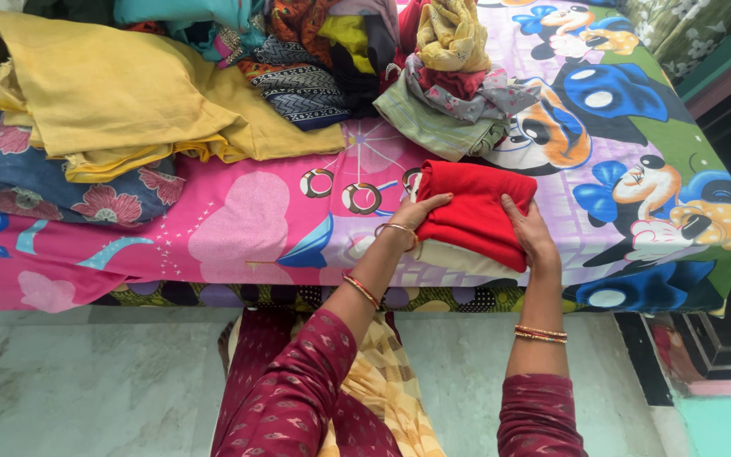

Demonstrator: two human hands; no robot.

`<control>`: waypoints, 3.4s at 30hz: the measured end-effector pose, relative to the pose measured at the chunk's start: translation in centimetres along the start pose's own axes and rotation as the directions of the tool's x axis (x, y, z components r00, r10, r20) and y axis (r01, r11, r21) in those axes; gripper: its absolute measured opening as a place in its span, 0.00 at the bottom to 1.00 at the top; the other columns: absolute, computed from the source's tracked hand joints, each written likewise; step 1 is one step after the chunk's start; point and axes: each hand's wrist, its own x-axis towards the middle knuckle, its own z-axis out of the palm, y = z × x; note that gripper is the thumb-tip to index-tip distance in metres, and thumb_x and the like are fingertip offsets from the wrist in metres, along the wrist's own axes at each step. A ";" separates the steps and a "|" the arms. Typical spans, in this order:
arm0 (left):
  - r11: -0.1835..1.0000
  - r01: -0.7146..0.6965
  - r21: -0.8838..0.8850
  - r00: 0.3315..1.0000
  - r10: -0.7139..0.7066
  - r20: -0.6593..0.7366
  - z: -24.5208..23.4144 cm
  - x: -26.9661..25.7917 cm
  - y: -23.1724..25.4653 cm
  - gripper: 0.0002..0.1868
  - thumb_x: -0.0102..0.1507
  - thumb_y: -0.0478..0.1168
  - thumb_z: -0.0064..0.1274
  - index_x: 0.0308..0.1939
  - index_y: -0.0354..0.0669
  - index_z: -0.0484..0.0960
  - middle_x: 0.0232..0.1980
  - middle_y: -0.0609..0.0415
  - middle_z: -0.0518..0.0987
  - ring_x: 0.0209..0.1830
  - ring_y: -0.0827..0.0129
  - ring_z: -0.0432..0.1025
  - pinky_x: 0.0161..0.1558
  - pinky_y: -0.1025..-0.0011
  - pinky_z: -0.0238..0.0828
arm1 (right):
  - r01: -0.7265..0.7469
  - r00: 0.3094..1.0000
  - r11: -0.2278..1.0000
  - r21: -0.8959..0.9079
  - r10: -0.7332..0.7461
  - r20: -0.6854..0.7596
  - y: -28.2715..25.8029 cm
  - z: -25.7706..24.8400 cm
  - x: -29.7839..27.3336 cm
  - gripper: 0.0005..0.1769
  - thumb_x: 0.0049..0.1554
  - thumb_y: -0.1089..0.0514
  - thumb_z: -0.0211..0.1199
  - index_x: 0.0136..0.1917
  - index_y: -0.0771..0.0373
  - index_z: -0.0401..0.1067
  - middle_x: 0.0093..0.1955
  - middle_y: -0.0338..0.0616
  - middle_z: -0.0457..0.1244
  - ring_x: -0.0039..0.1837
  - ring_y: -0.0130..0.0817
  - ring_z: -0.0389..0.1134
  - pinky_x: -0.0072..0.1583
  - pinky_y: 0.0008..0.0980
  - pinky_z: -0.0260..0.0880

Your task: The person folds several garments on a bed, including a cream-colored pair of pants, a light blue t-shirt, and a red t-shirt. After folding, the person stacks the clothes and places them into a wardrobe.

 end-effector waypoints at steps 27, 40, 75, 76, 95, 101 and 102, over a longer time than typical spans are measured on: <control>0.953 -0.299 0.048 0.944 0.303 -0.134 -18.0 -10.9 11.8 0.37 0.56 0.36 0.67 0.67 0.38 0.69 0.60 0.46 0.80 0.56 0.62 0.77 0.56 0.61 0.79 | 0.127 0.961 0.953 0.275 -0.187 0.205 -7.1 22.2 -3.6 0.54 0.54 0.44 0.70 0.82 0.58 0.42 0.76 0.50 0.57 0.74 0.39 0.61 0.71 0.35 0.62; 0.869 -0.424 0.253 0.880 0.462 -0.112 -21.8 -7.4 7.9 0.38 0.57 0.40 0.68 0.69 0.37 0.69 0.63 0.50 0.80 0.60 0.67 0.74 0.63 0.69 0.71 | 0.116 0.951 0.968 0.222 -0.173 0.255 -5.0 22.4 -3.4 0.44 0.56 0.39 0.65 0.77 0.62 0.57 0.72 0.49 0.62 0.72 0.40 0.63 0.72 0.36 0.60; 0.749 -0.348 0.564 0.870 0.482 -0.103 -22.2 -10.6 6.6 0.52 0.55 0.49 0.70 0.76 0.40 0.56 0.69 0.45 0.74 0.69 0.61 0.69 0.69 0.65 0.65 | 0.519 0.855 0.854 0.034 -0.518 -0.025 5.4 23.0 -3.4 0.34 0.64 0.46 0.57 0.74 0.71 0.60 0.68 0.57 0.63 0.69 0.46 0.64 0.69 0.39 0.60; 0.737 -0.367 0.568 0.862 0.498 -0.089 -22.0 -10.8 6.4 0.52 0.56 0.48 0.70 0.76 0.40 0.56 0.70 0.44 0.73 0.70 0.60 0.68 0.70 0.65 0.64 | 0.511 0.860 0.860 0.022 -0.510 -0.025 5.7 22.8 -3.5 0.34 0.64 0.46 0.57 0.74 0.71 0.60 0.67 0.57 0.63 0.68 0.46 0.64 0.69 0.40 0.61; 0.880 -0.126 0.457 0.924 0.273 -0.270 -20.0 -10.3 9.7 0.49 0.57 0.43 0.70 0.76 0.45 0.55 0.71 0.49 0.70 0.72 0.64 0.64 0.71 0.67 0.59 | 0.098 0.981 0.993 0.067 -0.107 0.160 -8.6 23.0 -5.3 0.36 0.62 0.45 0.58 0.75 0.68 0.59 0.72 0.53 0.62 0.72 0.43 0.61 0.73 0.36 0.56; 0.972 0.050 0.228 0.919 0.044 -0.391 -18.5 -9.0 11.9 0.56 0.48 0.43 0.72 0.76 0.46 0.57 0.70 0.46 0.73 0.69 0.61 0.69 0.68 0.65 0.67 | -0.257 0.936 0.955 0.146 0.208 0.284 -11.8 21.6 -4.3 0.38 0.58 0.46 0.63 0.75 0.65 0.59 0.72 0.50 0.62 0.71 0.39 0.63 0.72 0.36 0.57; 0.957 0.091 0.274 0.908 0.033 -0.418 -18.4 -9.0 12.5 0.56 0.48 0.43 0.73 0.76 0.46 0.58 0.71 0.47 0.73 0.70 0.62 0.68 0.68 0.66 0.66 | -0.313 0.918 0.937 0.157 0.256 0.303 -12.1 21.3 -4.2 0.37 0.57 0.48 0.64 0.75 0.64 0.61 0.72 0.49 0.63 0.71 0.38 0.63 0.72 0.36 0.58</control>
